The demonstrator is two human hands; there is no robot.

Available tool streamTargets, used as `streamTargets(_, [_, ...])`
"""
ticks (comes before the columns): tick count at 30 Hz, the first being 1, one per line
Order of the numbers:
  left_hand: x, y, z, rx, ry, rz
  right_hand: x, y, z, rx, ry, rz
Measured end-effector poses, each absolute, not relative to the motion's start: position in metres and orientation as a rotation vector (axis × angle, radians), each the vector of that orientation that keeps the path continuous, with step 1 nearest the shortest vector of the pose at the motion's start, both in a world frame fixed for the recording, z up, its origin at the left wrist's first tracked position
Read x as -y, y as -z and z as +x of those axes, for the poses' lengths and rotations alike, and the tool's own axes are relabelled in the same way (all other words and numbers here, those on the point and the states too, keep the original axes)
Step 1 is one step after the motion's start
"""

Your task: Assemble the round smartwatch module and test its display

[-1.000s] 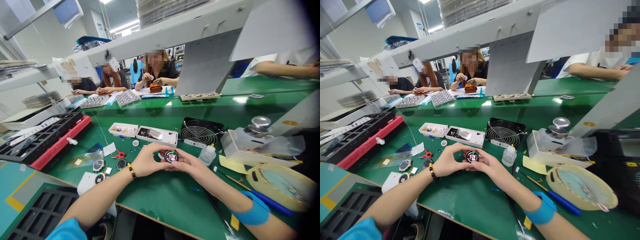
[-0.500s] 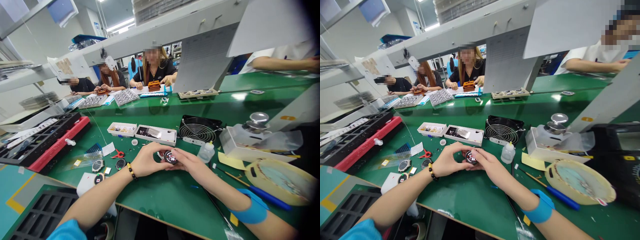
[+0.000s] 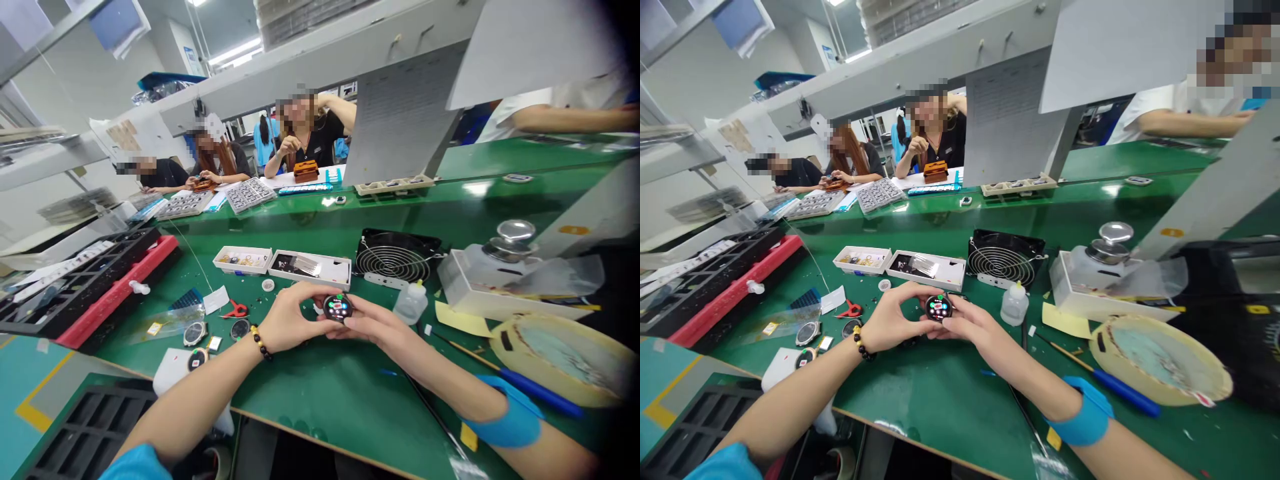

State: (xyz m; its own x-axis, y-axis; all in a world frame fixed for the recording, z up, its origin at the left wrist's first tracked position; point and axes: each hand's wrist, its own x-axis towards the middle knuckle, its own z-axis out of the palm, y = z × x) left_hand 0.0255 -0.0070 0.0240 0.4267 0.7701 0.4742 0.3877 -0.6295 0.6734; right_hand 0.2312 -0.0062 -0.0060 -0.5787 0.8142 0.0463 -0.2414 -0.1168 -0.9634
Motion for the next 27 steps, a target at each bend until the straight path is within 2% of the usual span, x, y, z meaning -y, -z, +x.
streamTargets(21, [0.007, -0.022, 0.026, -1.006, -1.069, 2.218, 0.003, 0.008, 0.229, 1.428, -1.729, -0.701])
streamTargets(27, [0.006, -0.022, 0.026, -1.001, -1.047, 2.233, 0.005, 0.003, 0.229, 1.315, -1.816, -0.735])
